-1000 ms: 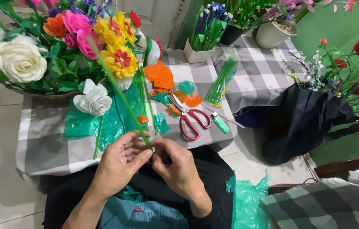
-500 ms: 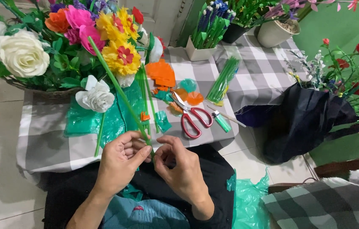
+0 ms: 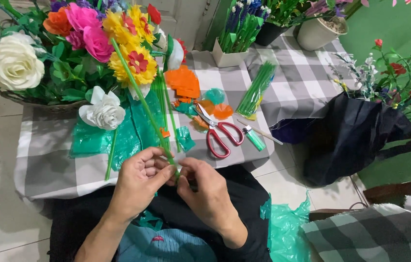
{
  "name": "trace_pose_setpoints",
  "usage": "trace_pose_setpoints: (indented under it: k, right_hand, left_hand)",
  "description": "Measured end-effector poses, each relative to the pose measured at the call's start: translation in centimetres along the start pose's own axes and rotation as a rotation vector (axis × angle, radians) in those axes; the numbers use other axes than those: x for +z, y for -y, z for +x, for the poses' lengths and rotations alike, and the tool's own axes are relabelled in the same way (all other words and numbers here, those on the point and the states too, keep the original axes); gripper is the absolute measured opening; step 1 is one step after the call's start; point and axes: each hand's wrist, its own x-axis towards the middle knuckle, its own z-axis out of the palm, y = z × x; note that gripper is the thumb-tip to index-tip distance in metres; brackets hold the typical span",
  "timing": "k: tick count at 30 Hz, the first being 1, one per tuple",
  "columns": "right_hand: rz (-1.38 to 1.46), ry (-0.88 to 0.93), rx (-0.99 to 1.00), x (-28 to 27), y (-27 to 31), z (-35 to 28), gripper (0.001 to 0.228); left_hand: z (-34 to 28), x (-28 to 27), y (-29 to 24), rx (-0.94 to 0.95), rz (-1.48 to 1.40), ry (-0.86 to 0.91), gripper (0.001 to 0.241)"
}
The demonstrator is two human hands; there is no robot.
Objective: The person cuts green plastic stems with red scissors and then wraps green plastic tape around the stems. The person repeats this process with multiple stems on a table covered with a checkered tablecloth, surrounded by artificial flowers and craft supplies.
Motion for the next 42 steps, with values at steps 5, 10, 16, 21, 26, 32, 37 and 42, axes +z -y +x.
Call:
trace_pose_setpoints:
  k: [5,10,16,21,26,32,37,42]
  right_hand:
    - [0.169,-0.117,0.033,-0.3,1.4,0.4,0.016]
    - [0.103,-0.116,-0.087,-1.1,1.7,0.8,0.010]
    - [-0.054,-0.167,-0.256,-3.0,2.4,1.2,0.012]
    - [-0.159,-0.409,-0.416,-4.4,2.5,1.0,0.008]
    - [-0.214,-0.450,-0.436,-6.3,2.6,0.4,0.003]
    - [-0.178,-0.333,-0.159,-10.4,2.7,-1.9,0.005]
    - [-0.029,-0.215,0.033,-12.5,4.3,-2.7,0.013]
    - [0.331,-0.015,0.139,-14.7,3.1,-2.5,0.025]
  left_hand:
    - [0.1,0.5,0.7,0.045,-0.022,-0.057,0.025]
    - [0.3,0.5,0.8,0.062,-0.021,-0.049,0.023]
    - [-0.2,1.8,-0.5,0.106,-0.047,0.020,0.023]
    - [-0.6,3.6,-2.1,0.136,-0.088,0.110,0.023]
    - [-1.3,5.0,-3.2,0.086,-0.040,0.116,0.021]
    - [-4.4,4.9,-5.5,0.671,0.619,0.054,0.009]
    - [-5.2,7.1,-5.6,1.165,0.858,0.199,0.024]
    - [-3.9,7.9,-3.8,1.019,0.745,0.316,0.013]
